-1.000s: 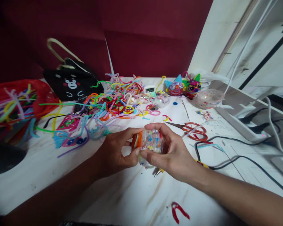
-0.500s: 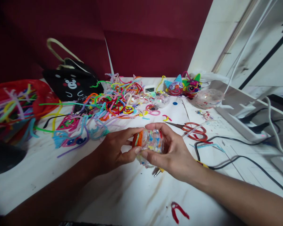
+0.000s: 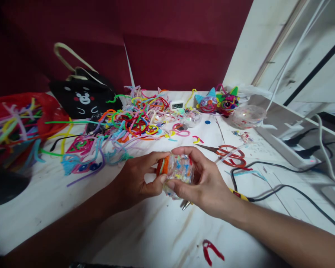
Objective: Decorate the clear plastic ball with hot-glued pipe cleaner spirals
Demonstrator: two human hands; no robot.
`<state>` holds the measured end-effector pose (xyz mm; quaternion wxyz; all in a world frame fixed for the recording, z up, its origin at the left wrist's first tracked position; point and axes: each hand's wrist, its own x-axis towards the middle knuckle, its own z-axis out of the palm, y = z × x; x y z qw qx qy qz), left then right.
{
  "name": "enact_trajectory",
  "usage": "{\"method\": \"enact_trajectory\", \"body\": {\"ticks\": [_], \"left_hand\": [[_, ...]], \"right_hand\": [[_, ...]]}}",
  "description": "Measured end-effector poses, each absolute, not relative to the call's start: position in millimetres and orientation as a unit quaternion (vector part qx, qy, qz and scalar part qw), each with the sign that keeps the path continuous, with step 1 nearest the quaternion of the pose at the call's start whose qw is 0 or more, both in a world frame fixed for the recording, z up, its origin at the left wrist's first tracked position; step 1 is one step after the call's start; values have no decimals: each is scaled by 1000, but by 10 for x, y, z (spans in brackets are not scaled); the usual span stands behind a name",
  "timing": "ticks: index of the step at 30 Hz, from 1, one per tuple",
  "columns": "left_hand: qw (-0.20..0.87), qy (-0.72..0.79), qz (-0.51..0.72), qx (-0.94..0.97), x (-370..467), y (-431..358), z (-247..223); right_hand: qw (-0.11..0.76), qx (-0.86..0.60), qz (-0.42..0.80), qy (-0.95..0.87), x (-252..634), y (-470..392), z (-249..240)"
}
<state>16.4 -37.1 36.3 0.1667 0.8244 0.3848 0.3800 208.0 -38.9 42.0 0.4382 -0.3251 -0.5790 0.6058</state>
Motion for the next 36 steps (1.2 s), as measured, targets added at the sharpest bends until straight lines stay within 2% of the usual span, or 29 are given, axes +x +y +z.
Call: {"method": "enact_trajectory", "body": {"ticks": [10, 24, 32, 36], "left_hand": [[191, 403, 378, 811, 169, -403, 387], [264, 393, 413, 778, 135, -365, 427], [336, 383, 427, 747, 150, -355, 405], [408, 374, 428, 714, 167, -348, 382]], "right_hand": [[433, -345, 590, -588, 2097, -420, 423], [441, -345, 638, -529, 2115, -362, 383], [469, -332, 636, -515, 2096, -321, 374], [476, -328, 636, -511, 2070, -325, 389]]}}
